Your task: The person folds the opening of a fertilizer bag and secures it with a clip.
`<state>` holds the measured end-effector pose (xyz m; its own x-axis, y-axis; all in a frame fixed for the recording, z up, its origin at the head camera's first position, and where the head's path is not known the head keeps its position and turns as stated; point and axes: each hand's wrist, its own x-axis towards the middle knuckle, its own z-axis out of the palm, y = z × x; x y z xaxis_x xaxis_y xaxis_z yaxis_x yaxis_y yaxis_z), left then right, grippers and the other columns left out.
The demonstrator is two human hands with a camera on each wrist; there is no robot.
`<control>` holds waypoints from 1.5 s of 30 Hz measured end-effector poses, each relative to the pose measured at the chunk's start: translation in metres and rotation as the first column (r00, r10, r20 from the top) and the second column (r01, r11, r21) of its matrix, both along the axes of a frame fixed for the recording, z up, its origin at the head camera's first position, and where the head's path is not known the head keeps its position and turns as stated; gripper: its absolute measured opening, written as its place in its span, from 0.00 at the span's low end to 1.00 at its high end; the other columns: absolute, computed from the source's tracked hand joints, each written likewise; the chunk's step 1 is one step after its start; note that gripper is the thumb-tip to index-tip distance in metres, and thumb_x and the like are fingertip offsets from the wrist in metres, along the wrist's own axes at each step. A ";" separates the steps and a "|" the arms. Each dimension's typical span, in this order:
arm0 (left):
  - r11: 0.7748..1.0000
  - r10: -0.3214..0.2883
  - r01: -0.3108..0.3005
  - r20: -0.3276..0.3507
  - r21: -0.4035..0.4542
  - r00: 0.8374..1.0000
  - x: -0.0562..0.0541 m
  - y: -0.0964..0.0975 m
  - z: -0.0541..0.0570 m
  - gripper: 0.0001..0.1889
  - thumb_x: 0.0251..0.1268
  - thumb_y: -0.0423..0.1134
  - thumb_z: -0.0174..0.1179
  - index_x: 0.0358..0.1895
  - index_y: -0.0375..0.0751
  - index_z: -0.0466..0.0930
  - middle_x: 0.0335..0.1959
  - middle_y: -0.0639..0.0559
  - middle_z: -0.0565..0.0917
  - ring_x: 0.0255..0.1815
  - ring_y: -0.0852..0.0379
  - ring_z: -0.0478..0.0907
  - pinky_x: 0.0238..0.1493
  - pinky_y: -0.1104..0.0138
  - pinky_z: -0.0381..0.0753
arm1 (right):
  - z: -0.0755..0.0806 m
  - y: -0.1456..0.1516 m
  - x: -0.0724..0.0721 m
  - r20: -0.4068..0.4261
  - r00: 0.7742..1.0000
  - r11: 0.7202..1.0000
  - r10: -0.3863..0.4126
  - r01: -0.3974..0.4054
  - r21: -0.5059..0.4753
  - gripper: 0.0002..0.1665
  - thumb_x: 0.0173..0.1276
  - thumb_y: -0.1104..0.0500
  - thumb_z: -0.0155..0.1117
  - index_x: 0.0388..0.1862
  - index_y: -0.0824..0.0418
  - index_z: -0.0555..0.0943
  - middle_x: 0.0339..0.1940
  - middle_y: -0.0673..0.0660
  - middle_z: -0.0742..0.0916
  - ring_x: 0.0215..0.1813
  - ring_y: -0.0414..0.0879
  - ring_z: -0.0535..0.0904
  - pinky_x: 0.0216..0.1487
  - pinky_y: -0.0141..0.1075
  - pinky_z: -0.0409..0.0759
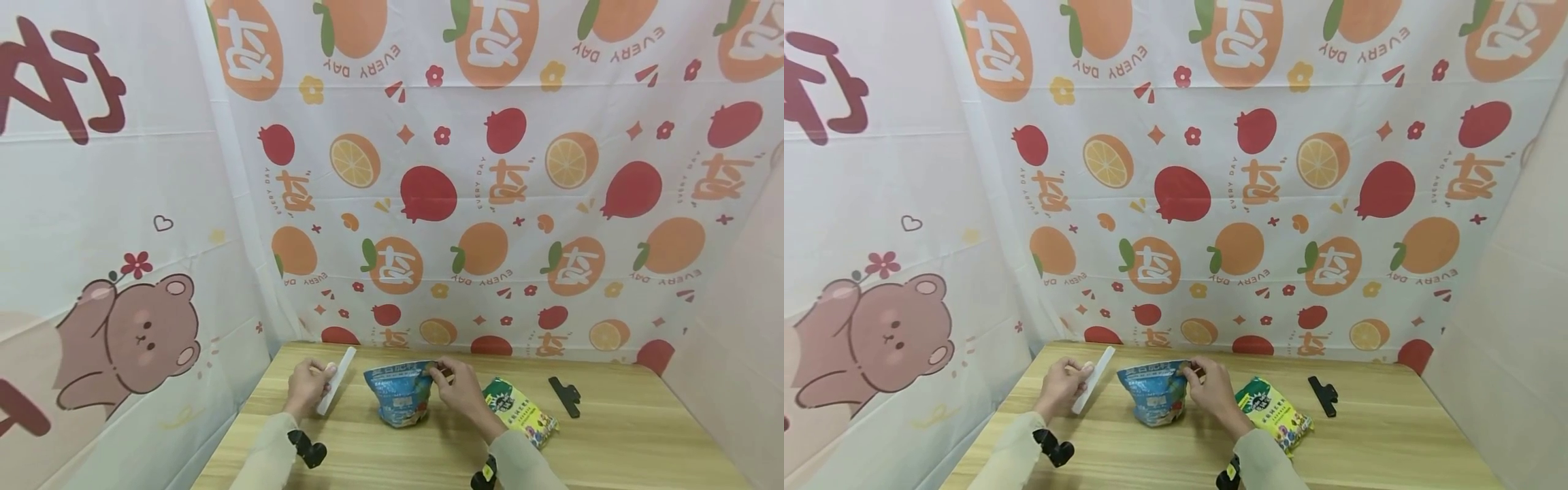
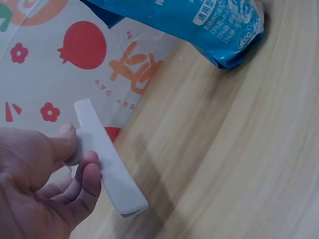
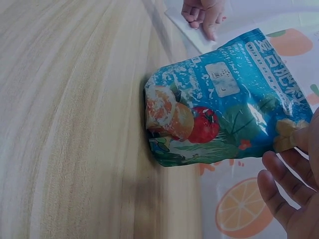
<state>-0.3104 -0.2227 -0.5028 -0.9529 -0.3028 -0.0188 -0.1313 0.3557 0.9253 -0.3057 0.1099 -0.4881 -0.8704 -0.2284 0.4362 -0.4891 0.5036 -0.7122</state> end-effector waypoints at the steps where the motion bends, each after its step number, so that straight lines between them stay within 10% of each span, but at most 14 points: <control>1: 1.000 -0.002 0.002 -0.001 0.002 1.000 0.000 0.000 0.002 0.16 0.69 0.39 0.66 0.47 0.29 0.75 0.23 0.47 0.84 0.22 0.60 0.80 0.23 0.70 0.78 | 0.000 0.000 0.000 -0.004 1.000 1.000 0.000 0.000 0.001 0.07 0.76 0.59 0.62 0.38 0.54 0.85 0.36 0.53 0.88 0.37 0.38 0.81 0.36 0.29 0.82; 15: 0.976 -0.042 0.024 -0.079 -0.218 0.996 0.008 0.004 0.035 0.21 0.67 0.45 0.68 0.51 0.28 0.86 0.40 0.36 0.90 0.34 0.54 0.84 0.33 0.66 0.81 | -0.001 0.000 -0.001 -0.012 1.000 1.000 -0.013 0.013 0.006 0.07 0.75 0.60 0.63 0.38 0.52 0.86 0.36 0.52 0.88 0.36 0.37 0.82 0.37 0.29 0.83; 25: 0.913 -0.140 0.024 -0.256 -0.407 0.956 0.014 0.018 0.058 0.16 0.63 0.44 0.71 0.46 0.35 0.88 0.35 0.44 0.88 0.33 0.55 0.77 0.34 0.66 0.74 | -0.001 -0.001 0.001 -0.008 1.000 1.000 -0.016 0.016 0.014 0.07 0.76 0.59 0.62 0.38 0.53 0.86 0.38 0.52 0.88 0.36 0.38 0.82 0.37 0.29 0.82; 45: 0.872 -0.325 0.009 -0.565 -0.489 0.758 0.034 0.044 0.078 0.06 0.56 0.38 0.75 0.34 0.43 0.89 0.26 0.56 0.84 0.28 0.64 0.72 0.32 0.71 0.72 | -0.004 -0.001 0.003 -0.020 1.000 1.000 -0.023 0.023 0.002 0.08 0.76 0.58 0.62 0.37 0.47 0.86 0.38 0.50 0.89 0.38 0.41 0.84 0.36 0.30 0.81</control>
<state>-0.2767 -0.1786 -0.4249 -0.7375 0.0387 0.6742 0.5070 0.6911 0.5151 -0.3025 0.1093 -0.4926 -0.8665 -0.2094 0.4531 -0.4914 0.5168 -0.7010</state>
